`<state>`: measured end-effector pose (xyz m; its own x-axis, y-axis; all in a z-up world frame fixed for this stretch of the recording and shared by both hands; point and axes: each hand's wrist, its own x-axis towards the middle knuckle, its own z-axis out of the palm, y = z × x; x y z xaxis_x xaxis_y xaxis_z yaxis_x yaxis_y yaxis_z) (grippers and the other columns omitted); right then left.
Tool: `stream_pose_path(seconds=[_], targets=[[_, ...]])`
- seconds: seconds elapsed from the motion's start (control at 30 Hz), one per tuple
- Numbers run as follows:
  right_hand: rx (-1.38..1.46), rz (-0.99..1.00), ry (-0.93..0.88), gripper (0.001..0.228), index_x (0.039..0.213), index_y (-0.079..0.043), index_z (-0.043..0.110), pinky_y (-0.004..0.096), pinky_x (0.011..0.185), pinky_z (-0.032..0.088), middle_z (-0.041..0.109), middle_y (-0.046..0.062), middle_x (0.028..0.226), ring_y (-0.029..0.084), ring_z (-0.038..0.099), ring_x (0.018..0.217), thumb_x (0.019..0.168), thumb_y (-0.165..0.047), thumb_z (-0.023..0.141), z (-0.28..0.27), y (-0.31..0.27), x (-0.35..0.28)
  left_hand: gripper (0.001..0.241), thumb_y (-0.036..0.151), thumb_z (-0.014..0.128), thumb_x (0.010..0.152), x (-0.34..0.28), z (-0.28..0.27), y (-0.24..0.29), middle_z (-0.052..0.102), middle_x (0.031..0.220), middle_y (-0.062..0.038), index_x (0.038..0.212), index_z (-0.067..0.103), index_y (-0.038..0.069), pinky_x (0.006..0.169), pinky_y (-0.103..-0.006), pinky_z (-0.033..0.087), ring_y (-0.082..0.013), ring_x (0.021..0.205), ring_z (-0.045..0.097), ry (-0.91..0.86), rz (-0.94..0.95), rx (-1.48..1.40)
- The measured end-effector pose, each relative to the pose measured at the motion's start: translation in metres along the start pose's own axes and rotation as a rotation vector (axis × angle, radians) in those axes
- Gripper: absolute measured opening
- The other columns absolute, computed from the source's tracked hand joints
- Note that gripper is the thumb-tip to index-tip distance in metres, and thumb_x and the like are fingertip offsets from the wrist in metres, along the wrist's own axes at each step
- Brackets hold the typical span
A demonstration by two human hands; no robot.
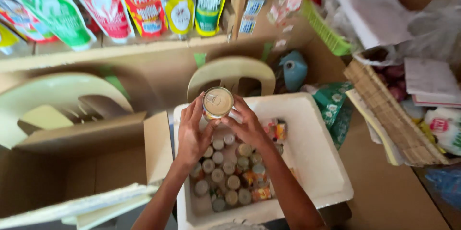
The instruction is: Stocking and organizing canned goods on shelves in a grocery store.
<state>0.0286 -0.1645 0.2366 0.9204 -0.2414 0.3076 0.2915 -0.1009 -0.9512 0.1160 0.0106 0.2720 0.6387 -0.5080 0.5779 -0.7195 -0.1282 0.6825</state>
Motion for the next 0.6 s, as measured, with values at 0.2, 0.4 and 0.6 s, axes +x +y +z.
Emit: stream_pose_path(seconds=[0.2, 0.4, 0.6], targets=[[-0.111, -0.137, 0.050, 0.064, 0.158, -0.001, 0.042, 0.043, 0.127, 0.038, 0.042, 0.009, 0.158, 0.024, 0.043, 0.151, 0.100, -0.002, 0.069, 0.014, -0.047, 0.029, 0.079, 0.026, 0.082, 0.086, 0.038, -0.037, 0.023, 0.059, 0.141, -0.019, 0.151, 0.045, -0.001, 0.100, -0.0459, 0.048, -0.0359, 0.112, 0.058, -0.016, 0.041, -0.032], [-0.043, -0.140, 0.118, 0.074, 0.163, -0.003, 0.029, 0.041, 0.120, 0.042, 0.044, 0.010, 0.159, 0.022, 0.046, 0.147, 0.100, -0.007, 0.067, 0.038, -0.091, 0.063, 0.081, 0.024, 0.083, 0.085, 0.076, -0.067, 0.028, 0.058, 0.139, -0.019, 0.152, 0.044, -0.001, 0.101, -0.0474, 0.047, -0.0377, 0.115, 0.056, 0.073, 0.210, 0.028], [-0.069, -0.335, 0.104, 0.072, 0.164, 0.000, 0.028, 0.041, 0.124, 0.040, 0.041, 0.011, 0.163, 0.021, 0.042, 0.150, 0.103, -0.007, 0.066, 0.052, -0.117, 0.103, 0.081, 0.021, 0.082, 0.084, 0.118, -0.108, 0.040, 0.058, 0.140, -0.021, 0.153, 0.044, 0.001, 0.102, -0.0479, 0.048, -0.0403, 0.118, 0.056, 0.097, 0.281, 0.048]])
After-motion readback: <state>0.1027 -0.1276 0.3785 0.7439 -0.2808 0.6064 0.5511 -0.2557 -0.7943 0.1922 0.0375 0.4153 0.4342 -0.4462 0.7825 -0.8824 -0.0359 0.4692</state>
